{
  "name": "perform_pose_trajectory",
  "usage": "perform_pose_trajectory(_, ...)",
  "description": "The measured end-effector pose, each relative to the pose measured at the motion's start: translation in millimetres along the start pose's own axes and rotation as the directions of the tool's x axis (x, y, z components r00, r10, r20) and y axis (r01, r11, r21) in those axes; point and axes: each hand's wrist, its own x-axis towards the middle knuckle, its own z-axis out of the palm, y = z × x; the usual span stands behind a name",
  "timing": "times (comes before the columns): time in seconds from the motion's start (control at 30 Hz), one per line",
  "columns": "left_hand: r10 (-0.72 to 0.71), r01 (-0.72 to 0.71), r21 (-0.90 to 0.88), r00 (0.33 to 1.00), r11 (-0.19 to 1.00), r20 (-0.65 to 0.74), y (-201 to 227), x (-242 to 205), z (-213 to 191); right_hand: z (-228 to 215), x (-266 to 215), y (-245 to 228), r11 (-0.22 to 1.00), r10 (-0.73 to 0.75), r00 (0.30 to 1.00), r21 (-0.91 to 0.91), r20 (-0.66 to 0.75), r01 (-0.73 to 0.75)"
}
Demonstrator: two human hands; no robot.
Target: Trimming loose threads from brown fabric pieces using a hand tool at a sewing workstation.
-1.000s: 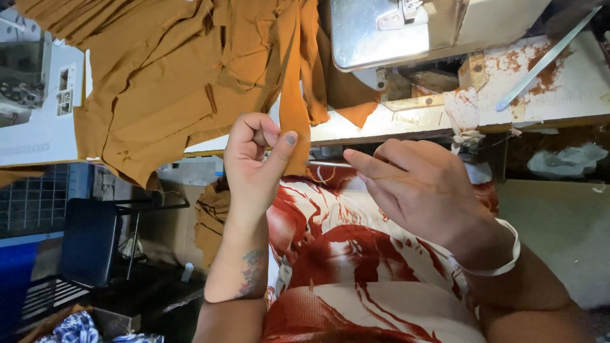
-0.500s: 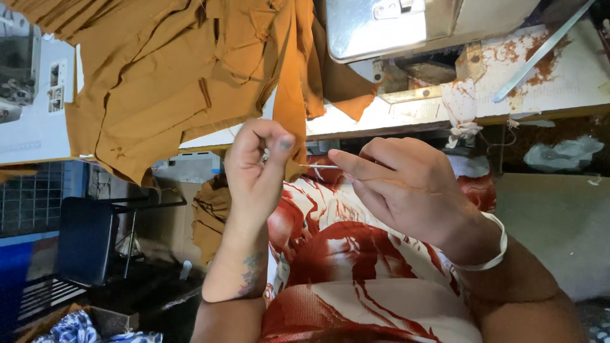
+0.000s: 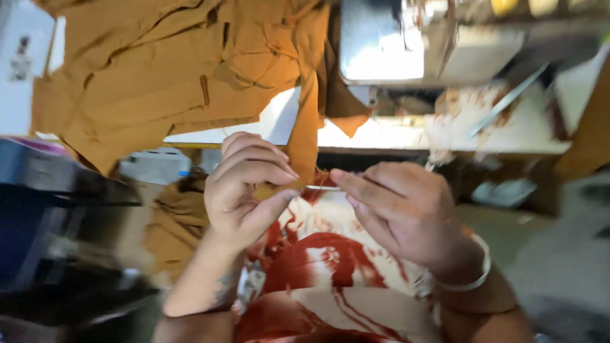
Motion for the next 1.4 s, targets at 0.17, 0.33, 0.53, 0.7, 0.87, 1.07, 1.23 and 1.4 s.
perform_pose_trajectory(0.17,-0.011,0.043,-0.152,0.978,0.987,0.207,15,9,-12,2,15,-20,0.999,0.024,1.000,-0.048,0.010,-0.024)
perform_pose_trajectory(0.33,-0.111,0.120,-0.238,0.992,0.964,0.053,10,-6,-17,14,23,-33,0.996,0.047,0.998,-0.070,-0.037,-0.049)
perform_pose_trajectory(0.53,-0.133,0.090,-0.329,0.985,0.940,-0.109,6,-19,-20,36,25,-50,0.987,0.118,0.993,-0.107,-0.009,-0.119)
perform_pose_trajectory(0.7,-0.220,0.137,-0.452,0.966,0.881,-0.136,2,-33,-29,60,27,-58,0.982,0.124,0.990,-0.133,-0.073,-0.133)
perform_pose_trajectory(0.87,-0.215,0.148,-0.380,0.966,0.913,-0.141,-4,-41,-48,72,35,-73,0.979,0.095,0.995,-0.180,-0.021,-0.098)
perform_pose_trajectory(1.07,-0.109,0.000,-0.402,0.963,0.915,-0.247,-9,-47,-53,101,17,-58,0.992,0.057,0.993,-0.102,-0.103,-0.068)
perform_pose_trajectory(1.23,-0.080,-0.090,-0.469,0.941,0.878,-0.330,-17,-52,-51,109,11,-60,0.987,0.124,0.989,-0.093,-0.085,-0.132)
perform_pose_trajectory(1.4,-0.133,-0.014,-0.440,0.944,0.898,-0.303,-24,-62,-38,120,4,-59,0.986,0.105,0.981,-0.112,-0.164,-0.124)
